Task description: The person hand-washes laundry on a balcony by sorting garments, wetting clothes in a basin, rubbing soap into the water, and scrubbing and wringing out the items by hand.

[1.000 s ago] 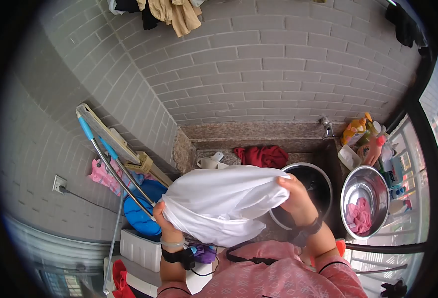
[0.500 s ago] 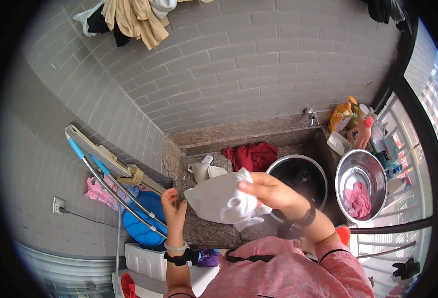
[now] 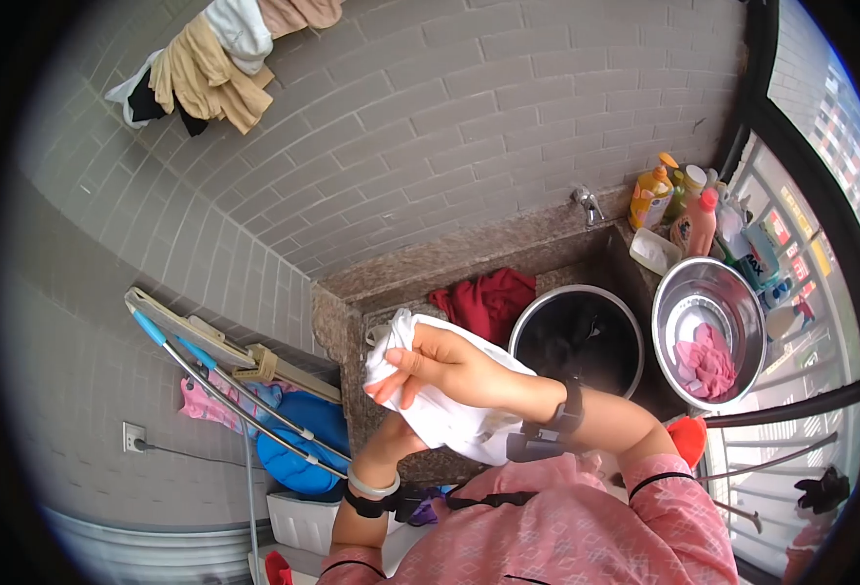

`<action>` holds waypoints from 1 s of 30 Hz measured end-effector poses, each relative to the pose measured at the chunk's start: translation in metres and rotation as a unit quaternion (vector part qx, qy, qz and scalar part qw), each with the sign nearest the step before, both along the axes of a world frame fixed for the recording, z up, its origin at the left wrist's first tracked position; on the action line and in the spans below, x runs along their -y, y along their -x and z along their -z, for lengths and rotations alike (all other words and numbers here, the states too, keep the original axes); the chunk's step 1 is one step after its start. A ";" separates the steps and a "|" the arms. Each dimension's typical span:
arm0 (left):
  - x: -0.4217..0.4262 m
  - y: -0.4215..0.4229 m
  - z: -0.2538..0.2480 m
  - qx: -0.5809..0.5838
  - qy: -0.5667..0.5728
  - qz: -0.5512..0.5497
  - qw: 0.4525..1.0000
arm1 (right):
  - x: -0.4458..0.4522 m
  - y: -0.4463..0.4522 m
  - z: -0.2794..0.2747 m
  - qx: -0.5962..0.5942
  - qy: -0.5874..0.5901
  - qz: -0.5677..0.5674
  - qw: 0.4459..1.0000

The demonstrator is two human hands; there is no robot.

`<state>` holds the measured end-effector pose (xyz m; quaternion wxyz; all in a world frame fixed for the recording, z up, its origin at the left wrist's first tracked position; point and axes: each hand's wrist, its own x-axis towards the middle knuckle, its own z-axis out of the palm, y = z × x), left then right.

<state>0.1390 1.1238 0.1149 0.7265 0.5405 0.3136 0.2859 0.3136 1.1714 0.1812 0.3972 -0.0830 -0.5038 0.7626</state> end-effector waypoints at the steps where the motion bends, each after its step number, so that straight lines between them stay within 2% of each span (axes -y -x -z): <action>1: 0.000 -0.009 -0.011 0.046 -0.039 -0.041 0.997 | 0.000 -0.001 -0.001 -0.028 0.000 0.031 0.999; 2: 0.000 -0.016 -0.021 0.091 -0.078 -0.083 0.989 | 0.000 -0.002 -0.002 -0.056 0.000 0.061 0.997; 3: 0.002 -0.017 -0.030 0.161 -0.024 -0.074 0.984 | -0.003 -0.009 -0.004 -0.040 0.000 0.029 0.999; 4: 0.002 -0.015 -0.030 0.157 -0.023 -0.073 0.985 | -0.004 -0.013 -0.001 -0.044 0.001 0.030 0.999; 6: 0.003 -0.010 -0.027 0.120 0.075 -0.192 0.971 | -0.007 -0.018 0.009 -0.077 -0.009 -0.017 0.997; 7: 0.001 -0.013 -0.026 0.180 0.093 -0.197 0.959 | -0.011 -0.028 0.013 -0.078 -0.009 -0.060 0.995; 8: 0.000 -0.012 -0.022 0.220 0.116 -0.217 0.944 | -0.009 -0.039 0.013 -0.082 0.015 -0.048 0.995; 10: -0.001 -0.006 -0.016 0.228 0.128 -0.296 0.919 | -0.004 -0.057 0.025 -0.042 0.010 0.037 0.998; 11: -0.001 -0.006 -0.020 0.227 0.122 -0.305 0.917 | -0.001 -0.068 0.037 -0.031 -0.007 0.063 0.998; 12: 0.000 -0.007 -0.025 0.287 0.093 -0.268 0.915 | 0.004 -0.077 0.051 -0.019 -0.023 0.088 0.996; 13: 0.001 -0.007 -0.028 0.345 0.063 -0.231 0.908 | 0.008 -0.081 0.068 0.038 -0.052 0.121 0.991; 14: 0.005 -0.007 -0.027 0.344 0.059 -0.239 0.906 | 0.013 -0.084 0.083 0.094 -0.080 0.153 0.980; 16: 0.013 -0.003 -0.026 0.179 -0.101 -0.326 0.923 | 0.023 -0.085 0.099 0.268 -0.228 0.182 0.918; 17: 0.015 0.003 -0.021 0.159 -0.099 -0.345 0.920 | 0.028 -0.080 0.114 0.298 -0.323 0.189 0.878; 18: 0.013 0.006 -0.020 0.155 -0.103 -0.350 0.918 | 0.038 -0.075 0.132 0.351 -0.355 0.199 0.843; 20: 0.009 0.009 -0.019 0.414 0.000 -0.229 0.881 | 0.038 -0.071 0.151 0.346 -0.400 0.153 0.835; 21: 0.009 0.011 -0.016 0.466 -0.048 -0.200 0.861 | 0.034 -0.074 0.164 0.294 -0.275 0.165 0.900; 22: 0.010 0.018 -0.016 0.467 -0.049 -0.201 0.860 | 0.030 -0.081 0.172 0.236 -0.144 0.173 0.945; 23: 0.011 0.028 -0.018 0.471 -0.041 -0.203 0.858 | 0.021 -0.099 0.174 0.218 0.011 0.134 0.967; 24: 0.013 0.035 -0.020 0.474 -0.033 -0.204 0.856 | 0.016 -0.110 0.172 0.045 0.125 0.169 0.976; 25: 0.011 0.034 -0.027 0.479 -0.071 -0.171 0.858 | 0.008 -0.121 0.161 -0.064 0.186 0.165 0.967; 26: 0.013 0.045 -0.023 0.477 -0.071 -0.173 0.859 | 0.007 -0.128 0.145 -0.068 0.211 0.243 0.944; 28: 0.018 0.069 -0.014 0.291 -0.144 -0.288 0.901 | -0.006 -0.144 0.140 -0.126 0.190 0.198 0.953; 30: 0.023 0.074 -0.012 0.327 -0.142 -0.288 0.889 | -0.009 -0.145 0.127 -0.125 0.169 0.183 0.960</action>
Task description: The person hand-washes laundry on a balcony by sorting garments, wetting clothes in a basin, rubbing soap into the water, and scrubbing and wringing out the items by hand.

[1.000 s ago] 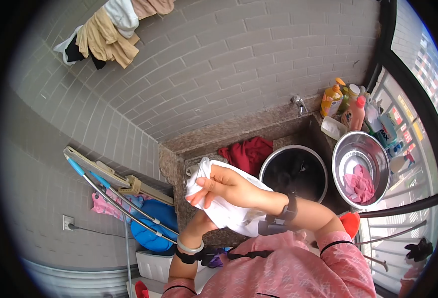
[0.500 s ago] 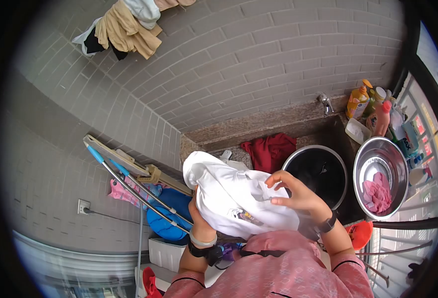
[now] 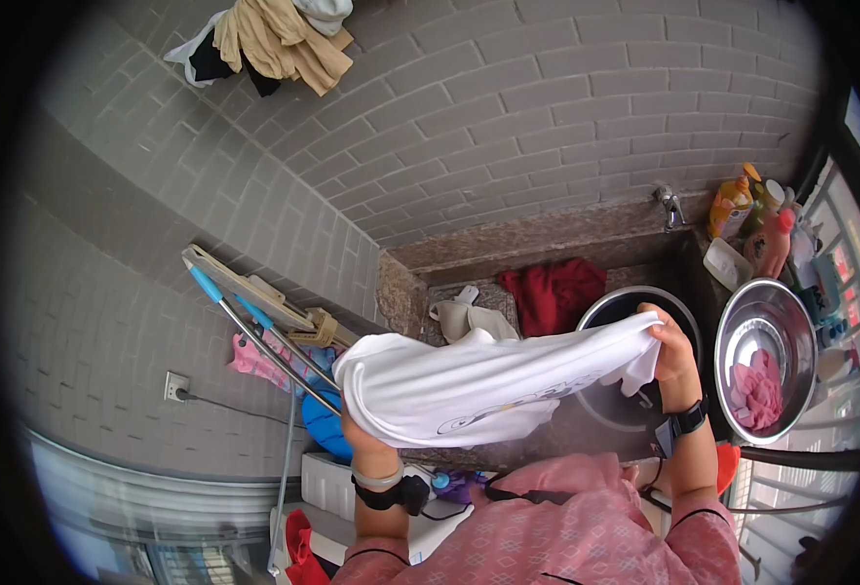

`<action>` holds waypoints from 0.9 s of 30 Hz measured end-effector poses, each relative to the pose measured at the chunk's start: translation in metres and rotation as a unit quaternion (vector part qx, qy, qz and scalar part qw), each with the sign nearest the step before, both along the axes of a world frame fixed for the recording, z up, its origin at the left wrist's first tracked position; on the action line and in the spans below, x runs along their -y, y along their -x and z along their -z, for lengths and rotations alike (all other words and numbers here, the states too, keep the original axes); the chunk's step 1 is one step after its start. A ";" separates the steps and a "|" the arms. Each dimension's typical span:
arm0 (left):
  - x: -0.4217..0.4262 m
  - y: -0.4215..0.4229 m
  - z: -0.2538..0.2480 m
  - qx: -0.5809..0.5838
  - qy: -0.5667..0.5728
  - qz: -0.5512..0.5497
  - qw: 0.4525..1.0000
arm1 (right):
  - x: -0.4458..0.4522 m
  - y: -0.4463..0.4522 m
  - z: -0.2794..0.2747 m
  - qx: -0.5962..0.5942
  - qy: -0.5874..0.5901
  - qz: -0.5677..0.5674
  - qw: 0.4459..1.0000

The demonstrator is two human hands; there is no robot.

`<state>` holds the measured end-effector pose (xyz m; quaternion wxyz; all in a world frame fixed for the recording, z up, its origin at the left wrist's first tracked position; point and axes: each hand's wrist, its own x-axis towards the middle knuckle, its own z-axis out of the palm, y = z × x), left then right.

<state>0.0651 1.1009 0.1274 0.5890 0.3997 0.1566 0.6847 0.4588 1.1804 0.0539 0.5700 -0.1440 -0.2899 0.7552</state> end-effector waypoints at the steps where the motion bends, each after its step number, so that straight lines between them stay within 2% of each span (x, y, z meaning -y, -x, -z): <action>1: 0.004 0.008 0.000 -0.068 -0.006 -0.051 0.996 | 0.001 0.001 -0.008 0.005 0.001 0.003 1.000; 2: 0.004 0.013 0.001 -0.133 -0.011 -0.100 0.986 | 0.003 0.002 -0.016 0.001 0.004 -0.006 1.000; 3: 0.001 0.007 -0.011 -0.118 -0.028 -0.089 0.989 | 0.005 0.002 -0.023 0.001 0.008 -0.012 1.000; 4: 0.005 0.008 -0.013 -0.120 -0.036 -0.118 0.985 | 0.004 0.001 -0.022 -0.083 -0.003 -0.063 0.995; 6: 0.008 0.026 -0.004 -0.095 0.022 -0.194 0.976 | 0.009 -0.001 -0.030 -0.064 0.014 -0.056 0.996; 8: 0.012 0.041 -0.003 -0.093 0.019 -0.208 0.974 | 0.011 -0.003 -0.041 0.041 -0.014 -0.034 0.998; 11: 0.014 0.037 -0.016 -0.096 0.003 -0.221 0.971 | 0.017 -0.002 -0.060 0.092 -0.033 -0.070 0.993; 13: 0.016 0.041 -0.016 -0.091 -0.007 -0.216 0.972 | 0.022 0.002 -0.070 0.182 -0.086 -0.051 0.978; 16: 0.019 0.035 -0.021 -0.042 -0.005 -0.180 0.983 | 0.024 0.008 -0.074 0.174 -0.105 -0.072 0.977; 17: 0.020 0.034 -0.022 -0.042 -0.005 -0.180 0.983 | 0.021 0.011 -0.075 0.122 -0.132 -0.100 0.979; 18: 0.021 0.034 -0.022 -0.035 -0.006 -0.180 0.983 | 0.020 0.015 -0.073 0.122 -0.132 -0.100 0.979; 20: 0.023 0.035 -0.023 -0.028 -0.009 -0.181 0.983 | 0.017 0.022 -0.070 0.085 -0.063 -0.073 0.992; 23: 0.029 0.044 -0.018 -0.028 -0.019 -0.182 0.983 | 0.014 0.029 -0.068 0.081 -0.048 -0.042 0.995; 25: 0.035 0.058 -0.007 -0.180 -0.057 -0.304 0.934 | 0.012 0.035 -0.073 0.081 -0.031 -0.019 0.996; 27: 0.039 0.064 0.002 -0.176 -0.049 -0.332 0.925 | 0.012 0.038 -0.073 0.095 -0.030 -0.003 0.995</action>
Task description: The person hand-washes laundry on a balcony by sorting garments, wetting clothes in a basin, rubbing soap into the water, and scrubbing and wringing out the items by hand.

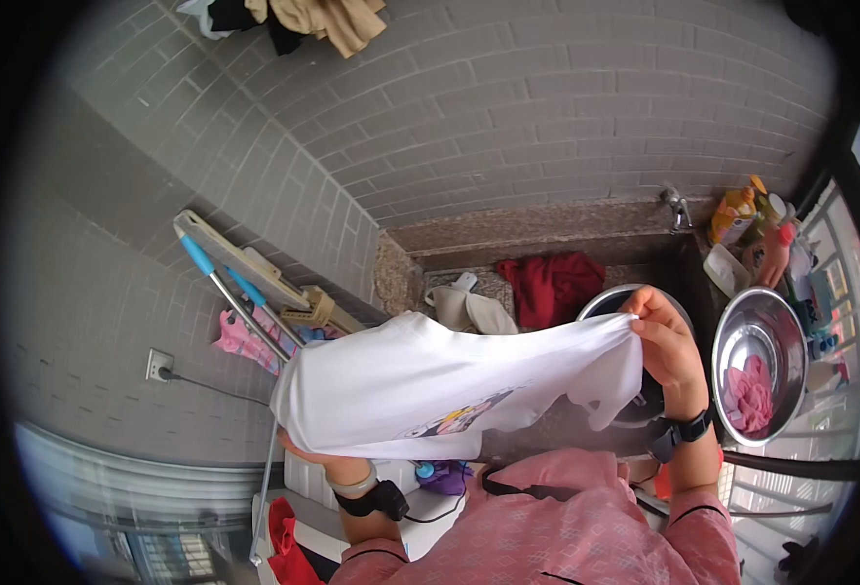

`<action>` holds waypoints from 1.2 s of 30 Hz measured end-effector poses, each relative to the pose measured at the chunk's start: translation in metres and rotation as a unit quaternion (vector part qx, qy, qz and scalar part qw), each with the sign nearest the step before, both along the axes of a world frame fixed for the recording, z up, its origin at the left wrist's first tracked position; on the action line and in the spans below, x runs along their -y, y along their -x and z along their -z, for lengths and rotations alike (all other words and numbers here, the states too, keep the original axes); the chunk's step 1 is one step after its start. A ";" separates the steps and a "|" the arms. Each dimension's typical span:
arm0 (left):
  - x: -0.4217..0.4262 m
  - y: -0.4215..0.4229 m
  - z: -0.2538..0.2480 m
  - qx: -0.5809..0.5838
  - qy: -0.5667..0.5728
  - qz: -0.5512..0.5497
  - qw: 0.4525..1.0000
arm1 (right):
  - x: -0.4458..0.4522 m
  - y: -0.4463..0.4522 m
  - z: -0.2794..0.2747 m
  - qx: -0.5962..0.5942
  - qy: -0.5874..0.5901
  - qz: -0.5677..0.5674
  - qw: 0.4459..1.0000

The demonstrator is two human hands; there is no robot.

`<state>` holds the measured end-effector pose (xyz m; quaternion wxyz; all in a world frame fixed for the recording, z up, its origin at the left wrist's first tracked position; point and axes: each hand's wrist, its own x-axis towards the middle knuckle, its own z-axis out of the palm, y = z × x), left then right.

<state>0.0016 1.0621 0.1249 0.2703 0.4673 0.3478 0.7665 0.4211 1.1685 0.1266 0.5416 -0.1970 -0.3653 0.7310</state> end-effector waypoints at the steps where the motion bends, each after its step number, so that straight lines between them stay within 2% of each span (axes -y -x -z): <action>1: 0.000 -0.004 -0.001 0.017 0.002 -0.015 1.000 | -0.001 0.001 0.000 0.011 -0.004 0.001 1.000; 2: -0.001 -0.009 -0.004 0.012 0.000 -0.027 1.000 | 0.000 0.003 -0.002 0.024 -0.014 0.007 1.000; 3: -0.005 -0.018 -0.012 0.114 -0.034 0.077 0.990 | -0.001 0.006 -0.003 0.037 -0.024 0.015 0.999; 4: -0.007 -0.023 -0.016 0.213 -0.068 0.180 0.958 | -0.002 0.007 0.000 0.042 -0.031 0.019 0.998; 5: -0.007 -0.020 -0.014 0.209 -0.070 0.172 0.960 | -0.003 0.008 0.003 0.043 -0.030 0.025 0.998; 7: -0.007 -0.015 -0.012 0.111 -0.042 0.167 0.979 | -0.006 0.014 0.002 0.045 -0.023 0.049 0.998; 8: -0.008 -0.012 -0.013 0.149 -0.067 0.227 0.960 | -0.009 0.015 0.007 0.040 -0.020 0.064 0.997; 12: -0.004 -0.016 -0.023 0.199 -0.050 0.230 0.951 | -0.022 0.017 0.005 0.029 -0.014 0.085 0.996; 14: -0.003 -0.023 -0.029 0.252 -0.008 0.185 0.950 | -0.030 0.019 -0.005 0.010 -0.001 0.136 0.991; 18: -0.001 -0.020 -0.030 0.233 -0.020 0.203 0.951 | -0.052 0.019 -0.025 0.027 -0.028 0.157 0.987; 21: 0.007 -0.007 -0.017 0.246 -0.013 0.163 0.955 | -0.075 0.019 -0.044 0.027 -0.060 0.163 0.984; 22: 0.008 0.001 -0.007 0.095 -0.034 0.092 0.991 | -0.081 0.021 -0.054 0.018 -0.069 0.170 0.983; 23: 0.007 0.004 0.003 -0.056 -0.053 0.017 0.997 | -0.089 0.021 -0.061 0.028 -0.074 0.171 0.982; 24: 0.003 -0.013 -0.007 -0.030 -0.044 -0.042 0.998 | -0.096 0.021 -0.067 0.019 -0.079 0.180 0.980; 25: 0.003 -0.015 -0.005 -0.018 -0.047 -0.040 0.998 | -0.104 0.021 -0.073 0.010 -0.084 0.188 0.979; 27: 0.007 -0.019 0.003 -0.133 0.028 -0.052 0.989 | -0.115 0.027 -0.088 0.025 -0.106 0.184 0.977; 28: 0.008 -0.027 0.004 -0.141 0.065 -0.056 0.986 | -0.119 0.034 -0.096 0.022 -0.129 0.195 0.972; 30: 0.012 -0.029 0.023 -0.196 0.141 0.057 0.969 | -0.125 0.054 -0.107 0.016 -0.173 0.204 0.964; 31: 0.014 -0.034 0.024 -0.246 0.191 0.115 0.943 | -0.125 0.068 -0.111 0.019 -0.171 0.200 0.964; 32: 0.010 -0.046 0.024 -0.301 0.157 0.180 0.923 | -0.125 0.086 -0.115 0.022 -0.192 0.197 0.961; 33: 0.011 -0.055 0.033 -0.297 0.177 0.290 0.892 | -0.125 0.104 -0.117 0.024 -0.213 0.193 0.958; 34: 0.020 -0.065 0.047 -0.320 0.226 0.315 0.864 | -0.125 0.120 -0.116 0.043 -0.210 0.179 0.960; 35: 0.024 -0.066 0.057 -0.315 0.230 0.313 0.866 | -0.121 0.139 -0.113 0.044 -0.217 0.150 0.963; 36: 0.026 -0.067 0.064 -0.372 0.243 0.336 0.830 | -0.117 0.157 -0.108 0.056 -0.226 0.118 0.965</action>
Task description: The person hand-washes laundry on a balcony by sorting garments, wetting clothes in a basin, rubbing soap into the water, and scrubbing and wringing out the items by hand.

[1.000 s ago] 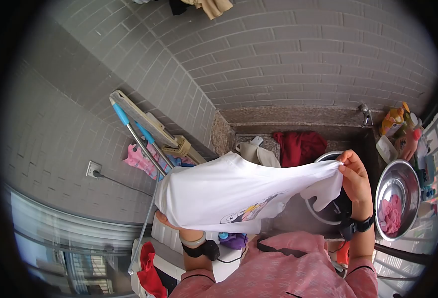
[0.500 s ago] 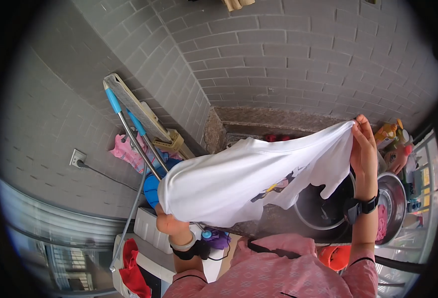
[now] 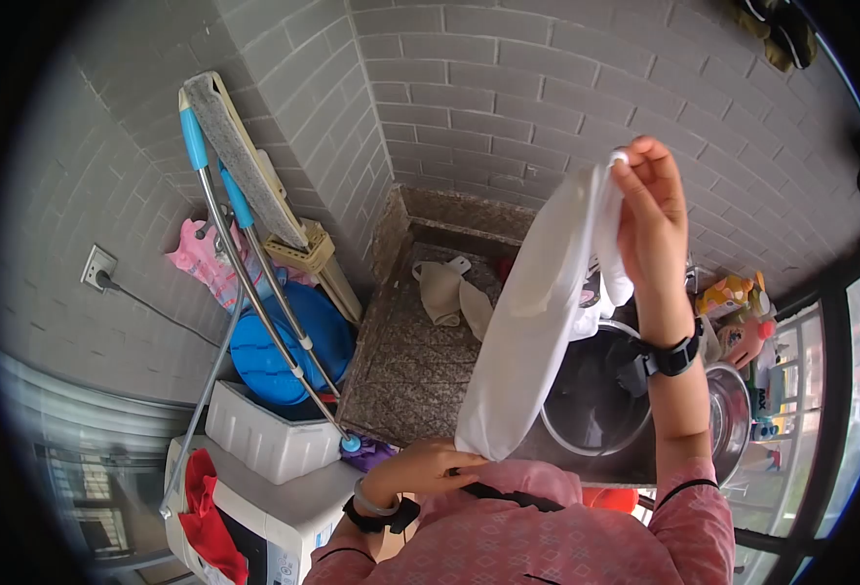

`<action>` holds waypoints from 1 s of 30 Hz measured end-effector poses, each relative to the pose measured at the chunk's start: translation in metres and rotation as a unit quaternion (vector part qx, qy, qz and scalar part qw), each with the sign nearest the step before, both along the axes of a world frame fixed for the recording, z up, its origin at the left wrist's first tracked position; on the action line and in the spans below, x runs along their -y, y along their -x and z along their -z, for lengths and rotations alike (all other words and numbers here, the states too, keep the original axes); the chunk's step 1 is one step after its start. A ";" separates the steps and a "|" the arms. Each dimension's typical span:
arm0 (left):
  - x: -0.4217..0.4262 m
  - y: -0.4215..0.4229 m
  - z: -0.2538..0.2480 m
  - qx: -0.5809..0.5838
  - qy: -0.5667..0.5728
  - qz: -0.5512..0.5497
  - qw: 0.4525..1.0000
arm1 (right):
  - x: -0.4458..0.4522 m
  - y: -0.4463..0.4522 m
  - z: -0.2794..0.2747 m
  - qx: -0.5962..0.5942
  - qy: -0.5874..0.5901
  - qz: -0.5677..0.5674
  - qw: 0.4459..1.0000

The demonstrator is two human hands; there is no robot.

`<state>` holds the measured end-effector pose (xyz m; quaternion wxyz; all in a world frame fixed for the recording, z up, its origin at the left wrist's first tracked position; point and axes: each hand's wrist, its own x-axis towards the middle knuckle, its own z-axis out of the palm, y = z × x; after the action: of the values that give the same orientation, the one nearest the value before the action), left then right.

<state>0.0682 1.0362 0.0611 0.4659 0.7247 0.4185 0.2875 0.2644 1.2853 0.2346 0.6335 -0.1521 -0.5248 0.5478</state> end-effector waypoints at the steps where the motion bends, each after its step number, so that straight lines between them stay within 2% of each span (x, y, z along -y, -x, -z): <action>1: 0.002 0.001 0.004 -0.060 0.008 0.041 0.997 | 0.002 0.017 0.009 0.024 -0.011 -0.015 1.000; 3: 0.009 0.013 0.007 -0.070 0.024 0.036 0.997 | 0.011 0.043 0.028 0.115 -0.040 -0.045 0.992; 5: 0.023 0.031 0.013 -0.044 0.003 -0.065 0.997 | 0.031 0.067 0.048 0.188 -0.072 -0.088 0.975; 6: 0.027 0.040 0.011 -0.074 0.019 -0.104 0.992 | 0.038 0.080 0.063 0.218 -0.078 -0.110 0.966; 7: 0.031 0.050 0.015 -0.071 0.022 -0.102 0.992 | 0.048 0.093 0.075 0.227 -0.073 -0.132 0.962; 9: 0.036 0.065 0.029 -0.060 0.070 -0.246 0.965 | 0.067 0.113 0.106 0.273 -0.068 -0.136 0.950; 10: 0.035 0.070 0.035 -0.059 0.072 -0.241 0.966 | 0.073 0.118 0.120 0.319 -0.054 -0.176 0.930; 12: 0.029 0.077 0.047 -0.196 0.078 -0.319 0.924 | 0.086 0.129 0.163 0.320 -0.024 -0.209 0.924; 13: 0.023 0.076 0.054 -0.197 0.080 -0.311 0.926 | 0.092 0.131 0.183 0.327 -0.010 -0.230 0.917; 15: 0.007 0.069 0.067 -0.211 -0.114 -0.376 0.895 | 0.103 0.126 0.220 0.391 -0.151 -0.199 0.886; 17: -0.008 0.065 0.072 -0.235 -0.081 -0.334 0.909 | 0.116 0.103 0.226 0.539 -0.248 -0.111 0.797; 19: -0.027 0.053 0.073 -0.229 -0.096 -0.322 0.914 | 0.119 0.073 0.237 0.548 -0.200 -0.141 0.800; 21: -0.045 0.039 0.072 -0.194 -0.092 -0.280 0.936 | 0.119 0.034 0.250 0.496 -0.071 -0.184 0.846; 23: -0.063 0.021 0.067 -0.154 -0.083 -0.209 0.962 | 0.119 -0.009 0.252 0.443 0.138 -0.212 0.860; 25: -0.080 -0.010 0.070 -0.100 -0.109 -0.113 0.983 | 0.112 -0.040 0.280 0.343 0.257 -0.139 0.893; 26: -0.087 -0.030 0.066 -0.106 -0.119 -0.034 0.987 | 0.111 -0.054 0.288 0.223 0.378 -0.099 0.893; 27: -0.092 -0.052 0.059 -0.112 -0.130 0.045 0.984 | 0.105 -0.064 0.283 0.091 0.484 -0.057 0.869; 28: -0.095 -0.077 0.049 -0.134 -0.181 0.097 0.969 | 0.100 -0.070 0.291 -0.013 0.534 0.027 0.845; 29: -0.096 -0.099 0.040 -0.156 -0.233 0.149 0.948 | 0.097 -0.080 0.305 -0.140 0.557 0.052 0.817; 30: -0.099 -0.116 0.035 -0.155 -0.285 0.187 0.927 | 0.096 -0.088 0.312 -0.216 0.584 0.041 0.782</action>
<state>0.1841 1.1349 0.0256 0.2148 0.9274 0.2428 0.1865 0.3520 1.1895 -0.0773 0.5423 -0.3916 0.0528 0.7415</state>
